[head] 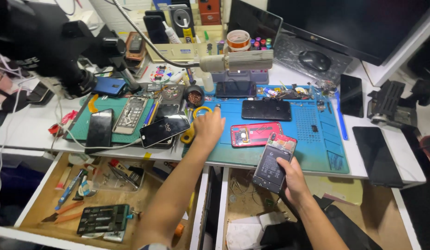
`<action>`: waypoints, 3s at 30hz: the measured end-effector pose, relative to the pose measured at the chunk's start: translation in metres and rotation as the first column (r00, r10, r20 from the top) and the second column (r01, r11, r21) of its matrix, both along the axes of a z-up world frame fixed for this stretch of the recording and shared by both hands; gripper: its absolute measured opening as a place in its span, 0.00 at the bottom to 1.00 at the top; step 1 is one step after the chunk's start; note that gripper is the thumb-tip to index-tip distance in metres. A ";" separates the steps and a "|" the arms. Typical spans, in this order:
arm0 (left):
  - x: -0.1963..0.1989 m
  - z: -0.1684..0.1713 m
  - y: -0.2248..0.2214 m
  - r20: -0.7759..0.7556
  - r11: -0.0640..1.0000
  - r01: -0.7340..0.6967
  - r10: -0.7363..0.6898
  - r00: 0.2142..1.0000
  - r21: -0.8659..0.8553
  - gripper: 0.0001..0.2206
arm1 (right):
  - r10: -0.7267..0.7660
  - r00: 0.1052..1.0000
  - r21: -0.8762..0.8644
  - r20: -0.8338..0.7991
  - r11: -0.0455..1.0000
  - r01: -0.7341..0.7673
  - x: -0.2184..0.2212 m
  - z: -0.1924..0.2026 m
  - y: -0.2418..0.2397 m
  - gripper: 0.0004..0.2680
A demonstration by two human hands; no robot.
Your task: Disassembling a mobile phone to remove the battery and screen assembly
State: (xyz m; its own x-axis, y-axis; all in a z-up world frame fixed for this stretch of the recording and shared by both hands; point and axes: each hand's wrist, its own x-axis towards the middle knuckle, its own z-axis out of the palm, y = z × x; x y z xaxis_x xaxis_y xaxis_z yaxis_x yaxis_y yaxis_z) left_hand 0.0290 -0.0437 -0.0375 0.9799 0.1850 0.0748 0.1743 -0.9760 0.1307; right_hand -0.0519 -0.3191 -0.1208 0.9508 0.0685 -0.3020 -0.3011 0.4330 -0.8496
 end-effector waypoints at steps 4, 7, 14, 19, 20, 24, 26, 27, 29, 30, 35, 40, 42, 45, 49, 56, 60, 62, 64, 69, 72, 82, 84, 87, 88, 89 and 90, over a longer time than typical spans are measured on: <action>0.055 -0.039 0.008 -0.001 0.998 -0.055 0.055 0.998 0.022 0.15 | 0.014 1.000 -0.013 -0.009 1.000 -0.014 -0.004 0.024 0.003 0.09; 0.054 -0.020 -0.002 -0.084 0.990 -0.127 0.132 0.988 0.063 0.17 | 0.014 0.991 -0.091 -0.134 0.995 -0.027 -0.014 0.060 0.011 0.16; 0.009 0.029 -0.004 -0.136 0.967 -0.065 0.032 0.990 -0.248 0.30 | 0.043 0.991 -0.085 -0.130 0.995 -0.054 -0.016 0.067 0.010 0.18; -0.061 0.069 -0.024 0.057 0.326 0.071 -0.054 0.997 -0.943 0.34 | 0.082 0.996 0.063 0.043 0.994 -0.085 -0.008 0.011 0.008 0.17; -0.075 0.076 -0.033 0.139 0.227 0.143 -0.033 0.990 -0.963 0.35 | 0.117 0.992 0.058 0.050 0.991 -0.119 -0.013 0.025 0.013 0.18; -0.101 0.046 -0.063 0.558 0.030 0.558 0.000 0.830 -0.829 0.38 | 0.224 0.971 0.071 0.085 0.971 -0.230 -0.018 0.029 0.022 0.21; -0.098 0.026 -0.080 0.650 0.068 0.650 -0.024 0.759 -0.757 0.38 | 0.244 0.966 0.066 0.092 0.966 -0.250 -0.019 0.038 0.024 0.22; -0.096 0.018 -0.089 0.738 0.106 0.739 -0.053 0.672 -0.665 0.38 | 0.266 0.958 0.062 0.108 0.960 -0.273 -0.020 0.043 0.025 0.23; -0.096 0.007 -0.100 0.760 0.154 0.761 -0.080 0.645 -0.630 0.34 | 0.261 0.959 0.079 0.114 0.960 -0.270 -0.022 0.048 0.026 0.23; -0.094 0.002 -0.107 0.780 0.202 0.783 -0.110 0.616 -0.589 0.29 | 0.256 0.959 0.098 0.125 0.958 -0.269 -0.021 0.051 0.026 0.23; -0.093 -0.028 -0.113 0.817 0.267 0.806 -0.100 0.568 -0.528 0.26 | 0.287 0.947 0.076 0.143 0.951 -0.300 -0.012 0.022 0.020 0.25; -0.094 -0.038 -0.122 0.853 0.314 0.826 -0.083 0.516 -0.468 0.27 | 0.300 0.942 0.056 0.149 0.949 -0.311 -0.011 0.021 0.020 0.23; -0.093 -0.040 -0.124 0.855 0.320 0.834 -0.118 0.506 -0.449 0.28 | 0.309 0.936 0.046 0.166 0.946 -0.321 -0.007 0.016 0.019 0.25; -0.092 -0.041 -0.127 0.862 0.348 0.839 -0.141 0.487 -0.417 0.28 | 0.318 0.930 0.047 0.187 0.942 -0.331 0.001 -0.005 0.015 0.25; -0.093 -0.038 -0.125 0.859 0.369 0.835 -0.154 0.488 -0.409 0.26 | 0.300 0.935 0.044 0.190 0.949 -0.313 -0.006 0.012 0.019 0.25; -0.093 -0.040 -0.123 0.856 0.372 0.832 -0.158 0.493 -0.410 0.27 | 0.298 0.936 0.064 0.187 0.947 -0.314 -0.006 0.013 0.019 0.26; -0.092 -0.033 -0.123 0.849 0.379 0.832 -0.183 0.496 -0.405 0.26 | 0.293 0.941 0.073 0.169 0.948 -0.309 -0.002 0.000 0.018 0.27; -0.093 -0.029 -0.118 0.826 0.385 0.831 -0.238 0.510 -0.402 0.23 | 0.285 0.945 0.074 0.159 0.951 -0.300 -0.005 0.004 0.019 0.27; -0.092 -0.019 -0.115 0.801 0.390 0.830 -0.292 0.523 -0.400 0.21 | 0.276 0.950 0.074 0.148 0.954 -0.289 -0.006 0.003 0.018 0.28; -0.080 0.036 -0.112 0.728 0.247 0.906 -0.540 0.423 -0.344 0.15 | 0.235 0.967 0.075 0.094 0.967 -0.242 -0.007 0.023 0.013 0.30; -0.075 0.063 -0.105 0.375 0.321 0.743 -0.706 0.601 -0.587 0.16 | 0.216 0.976 0.063 0.019 0.974 -0.217 -0.014 0.034 0.021 0.31; -0.052 0.059 -0.107 0.135 0.517 0.740 -0.774 0.619 -0.431 0.09 | 0.188 0.981 0.070 -0.055 0.980 -0.184 -0.015 0.038 0.025 0.33; -0.044 0.045 -0.112 0.172 0.606 0.748 -0.734 0.657 -0.271 0.13 | 0.201 0.977 0.056 -0.064 0.979 -0.197 -0.014 0.032 0.024 0.34; -0.050 0.047 -0.118 0.220 0.653 0.721 -0.687 0.692 -0.232 0.13 | 0.198 0.979 0.051 -0.044 0.979 -0.195 -0.019 0.050 0.027 0.33; -0.051 0.046 -0.118 0.222 0.652 0.723 -0.688 0.691 -0.230 0.13 | 0.197 0.980 0.051 -0.041 0.980 -0.195 -0.018 0.047 0.026 0.33; -0.051 0.044 -0.117 0.214 0.610 0.709 -0.685 0.696 -0.354 0.13 | 0.209 0.978 0.049 -0.025 0.977 -0.208 -0.017 0.044 0.024 0.34; -0.052 0.043 -0.117 0.203 0.558 0.683 -0.685 0.700 -0.472 0.13 | 0.220 0.975 0.048 -0.011 0.974 -0.220 -0.016 0.040 0.023 0.34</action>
